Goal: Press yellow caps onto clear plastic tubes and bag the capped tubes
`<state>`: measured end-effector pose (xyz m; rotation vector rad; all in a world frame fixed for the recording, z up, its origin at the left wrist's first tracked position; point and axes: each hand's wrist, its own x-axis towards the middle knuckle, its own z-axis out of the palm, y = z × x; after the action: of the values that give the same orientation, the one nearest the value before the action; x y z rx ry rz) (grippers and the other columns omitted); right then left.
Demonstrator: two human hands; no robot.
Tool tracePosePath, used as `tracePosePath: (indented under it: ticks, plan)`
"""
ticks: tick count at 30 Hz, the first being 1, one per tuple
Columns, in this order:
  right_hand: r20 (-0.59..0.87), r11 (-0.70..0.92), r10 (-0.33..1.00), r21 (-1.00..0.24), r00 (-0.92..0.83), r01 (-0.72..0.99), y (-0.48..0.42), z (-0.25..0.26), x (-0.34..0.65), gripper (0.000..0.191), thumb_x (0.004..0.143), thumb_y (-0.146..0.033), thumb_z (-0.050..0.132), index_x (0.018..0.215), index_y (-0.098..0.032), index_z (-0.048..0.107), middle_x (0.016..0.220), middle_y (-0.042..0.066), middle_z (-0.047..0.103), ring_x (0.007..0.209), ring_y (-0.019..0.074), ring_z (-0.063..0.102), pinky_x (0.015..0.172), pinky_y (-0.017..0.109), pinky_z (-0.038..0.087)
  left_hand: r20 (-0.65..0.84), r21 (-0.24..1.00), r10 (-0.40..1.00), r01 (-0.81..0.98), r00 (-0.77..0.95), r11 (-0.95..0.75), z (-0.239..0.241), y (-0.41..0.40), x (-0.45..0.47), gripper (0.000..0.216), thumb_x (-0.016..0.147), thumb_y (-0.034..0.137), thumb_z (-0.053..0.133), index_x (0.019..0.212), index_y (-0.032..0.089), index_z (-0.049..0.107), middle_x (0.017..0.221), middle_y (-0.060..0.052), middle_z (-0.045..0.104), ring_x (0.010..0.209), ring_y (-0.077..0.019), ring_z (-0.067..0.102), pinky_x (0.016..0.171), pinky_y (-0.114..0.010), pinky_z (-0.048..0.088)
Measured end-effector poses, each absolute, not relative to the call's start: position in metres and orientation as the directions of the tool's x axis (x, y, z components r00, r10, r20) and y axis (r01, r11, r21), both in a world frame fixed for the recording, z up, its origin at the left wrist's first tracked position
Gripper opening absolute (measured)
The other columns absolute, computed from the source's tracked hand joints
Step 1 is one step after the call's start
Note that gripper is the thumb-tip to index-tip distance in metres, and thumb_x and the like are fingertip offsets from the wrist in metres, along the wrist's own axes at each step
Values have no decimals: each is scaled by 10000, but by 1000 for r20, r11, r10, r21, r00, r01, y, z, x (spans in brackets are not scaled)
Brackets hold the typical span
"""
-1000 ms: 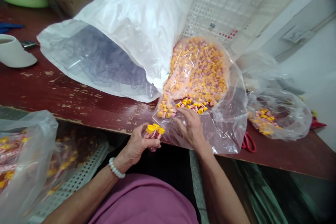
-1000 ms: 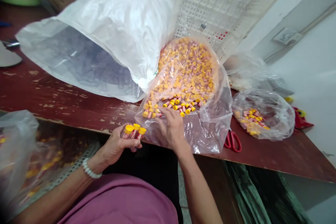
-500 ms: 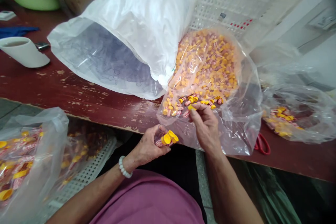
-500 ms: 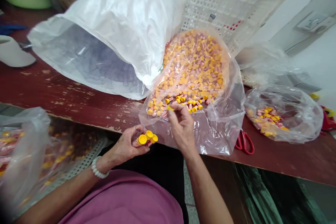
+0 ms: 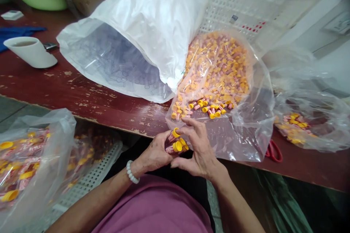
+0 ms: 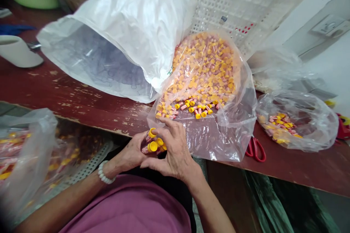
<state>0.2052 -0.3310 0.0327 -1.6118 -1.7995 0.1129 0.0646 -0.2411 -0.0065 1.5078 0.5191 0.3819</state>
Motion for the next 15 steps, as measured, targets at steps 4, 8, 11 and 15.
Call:
tracePosePath:
  ticks: [4,8,11,15]
  plan:
    - [432,213,902,-409,-18,887,-331,26,196,689,579,-603,735,1112,-213,538,1373,124,421,1222,297,395,1014,464,324,-149,988,528,105,836,112,-5,-244,65,305,581,70,647,880,110,602,805,-3,612,702,-122,522,628,-224,434]
    - [433,202,901,-444,12,873,-330,14,186,731,560,-611,744,1118,-200,513,1352,131,469,1212,294,408,1013,455,330,-210,972,528,119,823,201,2,-248,65,270,527,6,598,775,114,603,706,31,570,643,-98,486,571,-199,396]
    - [401,206,916,-490,10,847,-329,8,183,740,565,-600,747,1136,-202,495,1388,141,433,1234,291,404,1011,450,339,-257,935,506,80,823,345,3,-249,62,313,528,-2,592,814,124,608,722,32,578,652,-99,492,575,-197,393]
    - [352,173,935,-531,31,830,-327,5,184,904,593,-558,751,1320,-196,354,1453,155,329,1315,289,334,1040,456,320,-291,863,459,24,839,505,-4,-246,60,383,515,0,619,876,128,595,755,25,583,666,-105,497,598,-210,400]
